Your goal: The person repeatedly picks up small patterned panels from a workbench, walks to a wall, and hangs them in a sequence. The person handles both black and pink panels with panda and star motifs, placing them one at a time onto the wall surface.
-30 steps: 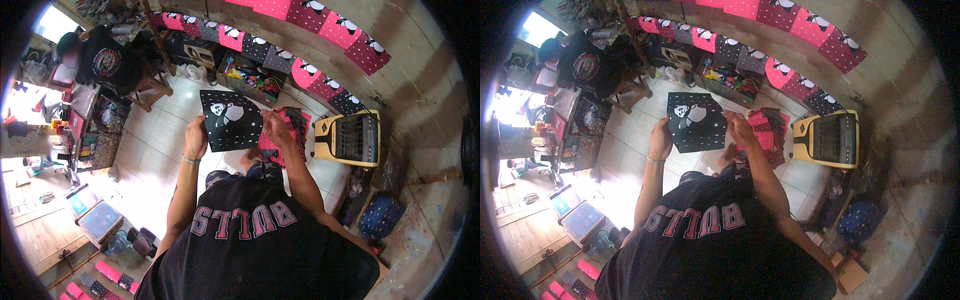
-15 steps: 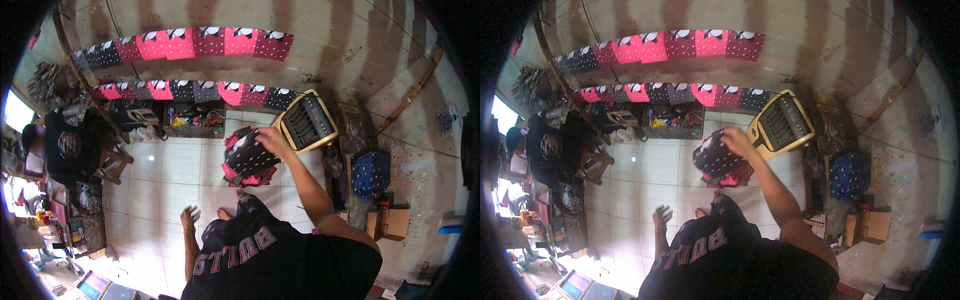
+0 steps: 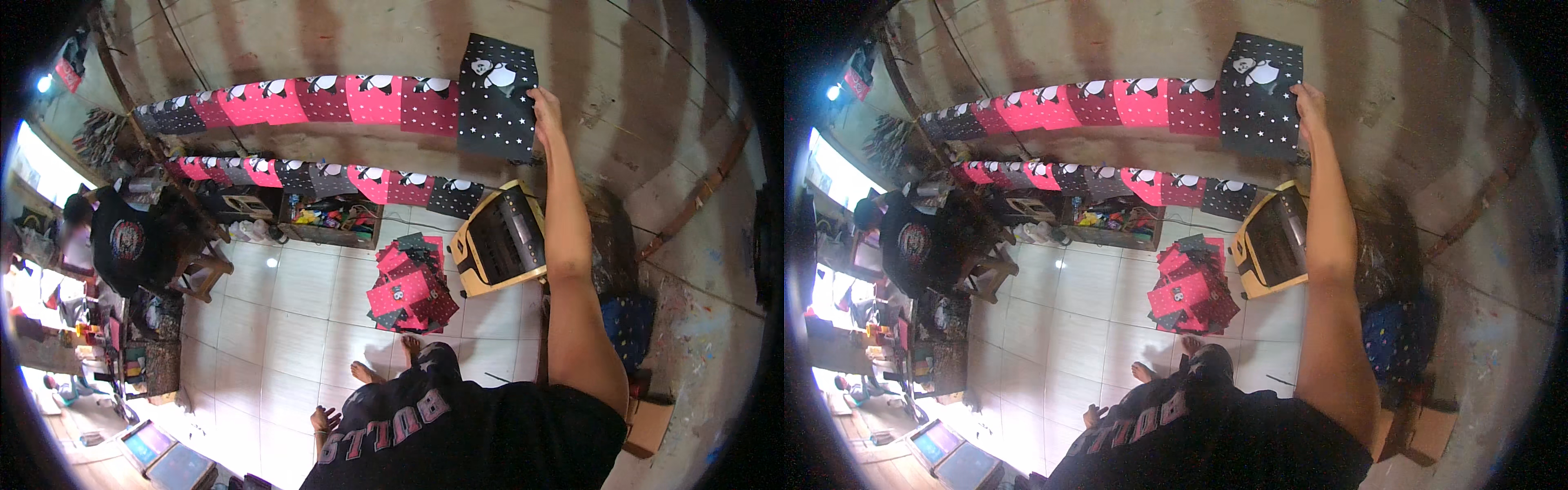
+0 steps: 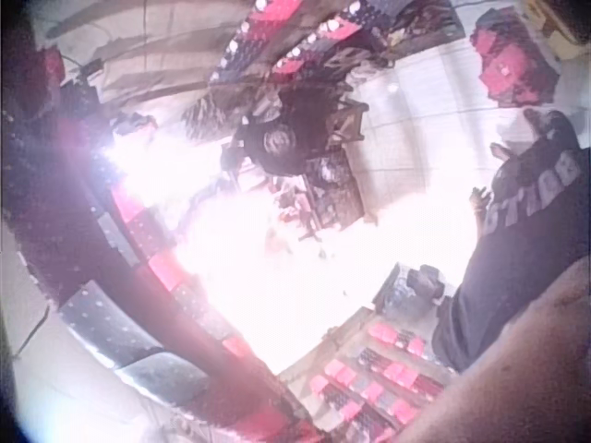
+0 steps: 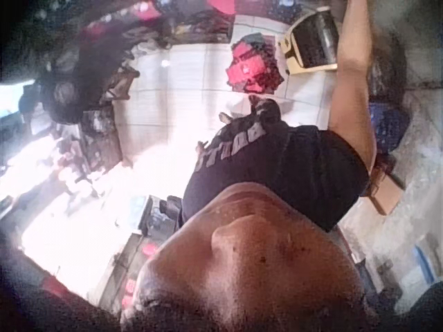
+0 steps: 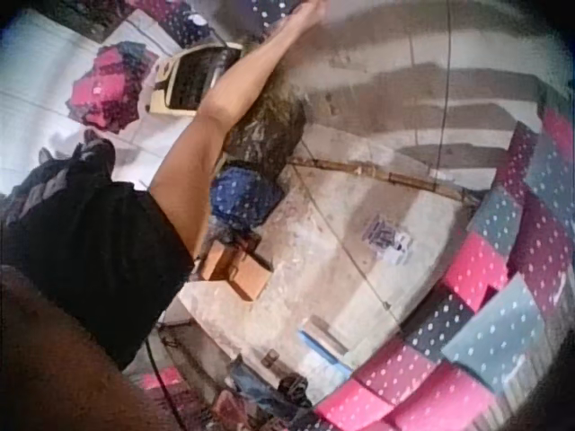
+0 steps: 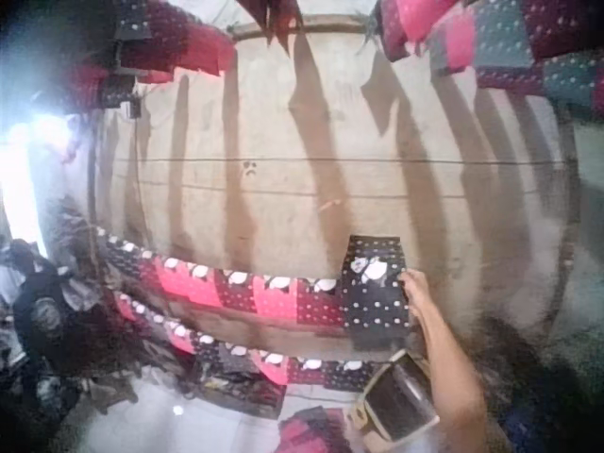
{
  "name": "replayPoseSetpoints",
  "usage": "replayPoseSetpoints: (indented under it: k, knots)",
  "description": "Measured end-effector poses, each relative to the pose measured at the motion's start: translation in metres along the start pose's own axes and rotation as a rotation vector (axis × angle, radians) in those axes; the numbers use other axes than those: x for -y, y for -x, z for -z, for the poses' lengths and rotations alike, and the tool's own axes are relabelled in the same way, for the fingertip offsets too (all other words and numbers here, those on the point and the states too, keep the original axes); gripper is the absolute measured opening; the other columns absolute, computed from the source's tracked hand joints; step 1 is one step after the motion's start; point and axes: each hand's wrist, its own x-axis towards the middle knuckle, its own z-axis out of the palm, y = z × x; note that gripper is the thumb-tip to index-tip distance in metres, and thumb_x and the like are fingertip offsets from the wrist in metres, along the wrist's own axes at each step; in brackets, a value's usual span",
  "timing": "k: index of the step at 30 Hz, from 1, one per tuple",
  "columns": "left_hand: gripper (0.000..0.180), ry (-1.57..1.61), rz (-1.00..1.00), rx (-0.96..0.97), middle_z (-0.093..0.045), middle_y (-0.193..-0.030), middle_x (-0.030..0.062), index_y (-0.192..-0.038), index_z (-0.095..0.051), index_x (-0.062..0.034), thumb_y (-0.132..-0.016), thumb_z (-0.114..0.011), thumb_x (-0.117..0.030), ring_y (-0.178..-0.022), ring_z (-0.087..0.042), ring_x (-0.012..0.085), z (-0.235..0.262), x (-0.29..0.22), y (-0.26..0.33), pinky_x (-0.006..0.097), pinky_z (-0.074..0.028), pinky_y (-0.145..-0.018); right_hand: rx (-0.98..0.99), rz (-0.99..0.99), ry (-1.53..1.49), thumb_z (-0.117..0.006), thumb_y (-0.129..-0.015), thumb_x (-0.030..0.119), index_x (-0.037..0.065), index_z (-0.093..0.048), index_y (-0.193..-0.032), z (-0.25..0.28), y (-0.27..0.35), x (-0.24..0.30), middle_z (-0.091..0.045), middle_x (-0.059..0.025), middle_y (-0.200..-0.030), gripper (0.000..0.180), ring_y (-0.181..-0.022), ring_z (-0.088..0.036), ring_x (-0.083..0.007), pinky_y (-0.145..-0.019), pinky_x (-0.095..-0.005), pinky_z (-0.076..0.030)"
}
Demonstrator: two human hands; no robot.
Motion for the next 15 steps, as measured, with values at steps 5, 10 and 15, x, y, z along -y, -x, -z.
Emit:
replayPoseSetpoints:
  k: [5,10,15]
  knots:
    - [0.047,-0.385,-0.38,0.228,-0.061,-0.105,0.0235,-0.119,-0.039,0.0042,-0.089,-0.042,-0.032,-0.068,-0.064,0.0334,-0.009,0.024,0.023,0.037,-0.05,-0.052,-0.129,-0.07,0.035,-0.059,-0.072,0.016,0.004,-0.059,-0.076,0.027,-0.053,-0.07,-0.052,-0.0023,-0.07,0.012,-0.065,-0.049,-0.0137,-0.063,-0.0299,-0.043]
    - [0.043,-0.907,-0.763,0.218,-0.065,-0.093,0.0207,-0.107,-0.052,0.0084,-0.091,-0.041,-0.031,-0.069,-0.065,0.0246,0.011,0.055,0.016,0.031,-0.05,-0.055,-0.108,-0.212,-0.004,-0.057,-0.074,0.017,0.004,-0.06,-0.078,0.033,-0.059,-0.093,-0.054,-0.0023,-0.073,0.014,-0.066,-0.05,-0.0135,-0.064,-0.0307,-0.042]
    - [0.043,-1.162,-0.804,0.165,-0.066,-0.092,0.0212,-0.11,-0.05,0.0066,-0.091,-0.043,-0.032,-0.076,-0.066,0.0283,0.021,0.043,0.036,0.033,-0.052,-0.062,-0.158,-0.059,0.349,-0.051,-0.08,0.023,-0.002,-0.061,-0.088,0.043,-0.043,-0.106,-0.057,-0.0078,-0.076,0.028,-0.072,-0.054,-0.0204,-0.07,-0.0333,-0.043]
